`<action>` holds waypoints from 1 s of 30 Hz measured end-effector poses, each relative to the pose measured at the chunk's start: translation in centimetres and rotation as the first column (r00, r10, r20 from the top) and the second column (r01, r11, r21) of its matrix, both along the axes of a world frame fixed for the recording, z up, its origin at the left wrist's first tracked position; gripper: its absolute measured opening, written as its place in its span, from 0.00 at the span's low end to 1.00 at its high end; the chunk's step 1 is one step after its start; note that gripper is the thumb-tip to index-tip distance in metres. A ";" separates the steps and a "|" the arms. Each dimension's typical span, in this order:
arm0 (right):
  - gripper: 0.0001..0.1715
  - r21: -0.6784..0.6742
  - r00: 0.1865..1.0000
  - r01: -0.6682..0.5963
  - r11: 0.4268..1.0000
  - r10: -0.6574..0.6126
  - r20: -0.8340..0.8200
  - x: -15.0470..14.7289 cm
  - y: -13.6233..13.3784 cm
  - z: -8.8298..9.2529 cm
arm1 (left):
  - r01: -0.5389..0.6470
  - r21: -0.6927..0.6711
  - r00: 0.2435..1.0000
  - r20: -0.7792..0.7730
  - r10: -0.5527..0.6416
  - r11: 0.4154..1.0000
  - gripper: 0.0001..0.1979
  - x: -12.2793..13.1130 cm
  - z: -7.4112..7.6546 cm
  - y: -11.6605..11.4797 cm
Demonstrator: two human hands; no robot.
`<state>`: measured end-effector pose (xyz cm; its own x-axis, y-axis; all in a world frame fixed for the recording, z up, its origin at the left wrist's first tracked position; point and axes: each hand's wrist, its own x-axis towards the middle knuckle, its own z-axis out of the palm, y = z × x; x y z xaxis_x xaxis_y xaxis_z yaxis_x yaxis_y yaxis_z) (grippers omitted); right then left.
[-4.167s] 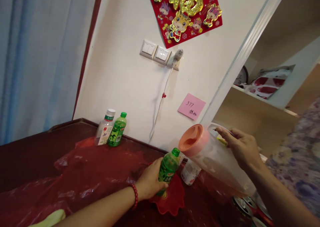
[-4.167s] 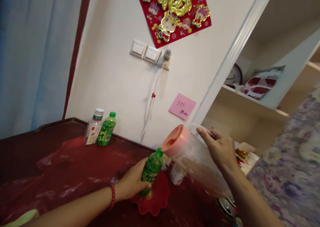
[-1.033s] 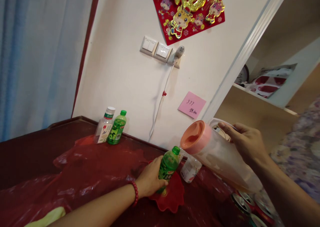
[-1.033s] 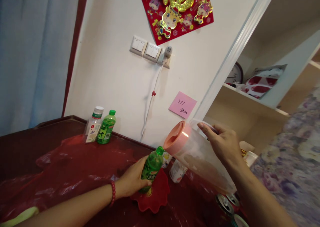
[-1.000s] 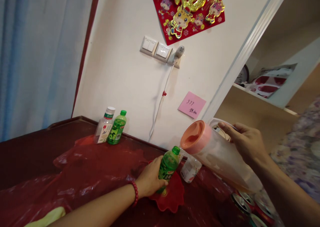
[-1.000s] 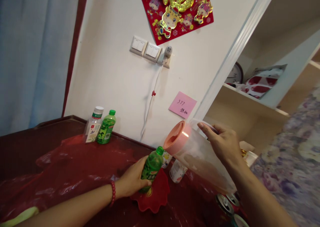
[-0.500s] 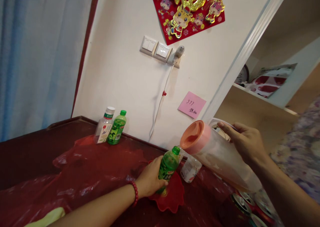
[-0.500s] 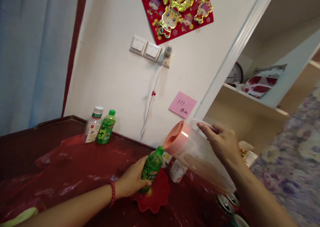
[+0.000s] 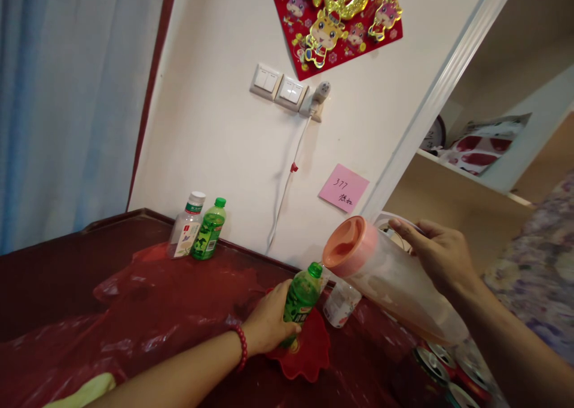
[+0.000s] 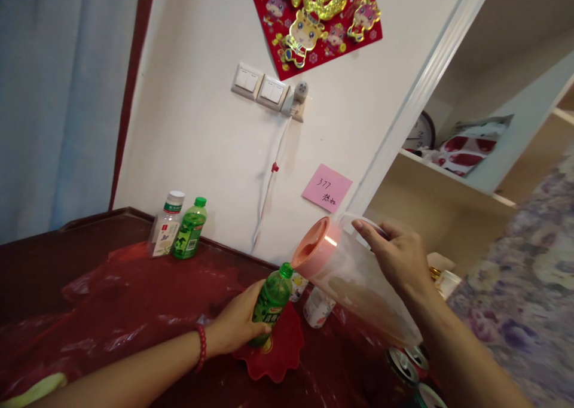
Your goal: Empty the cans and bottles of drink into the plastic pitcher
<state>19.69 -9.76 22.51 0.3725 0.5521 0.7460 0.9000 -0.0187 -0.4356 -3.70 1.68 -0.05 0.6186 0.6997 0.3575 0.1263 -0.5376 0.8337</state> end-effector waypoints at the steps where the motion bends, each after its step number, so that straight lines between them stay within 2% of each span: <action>1: 0.42 -0.002 1.000 0.002 1.000 -0.002 0.001 0.0 0.0 0.0 | -0.001 0.001 1.000 0.000 0.001 1.000 0.38 0.0 0.0 0.0; 30: 0.41 -0.011 1.000 0.008 1.000 -0.009 -0.019 -0.6 -0.1 0.3 | 0.007 0.004 1.000 0.007 -0.007 1.000 0.38 0.1 0.0 0.0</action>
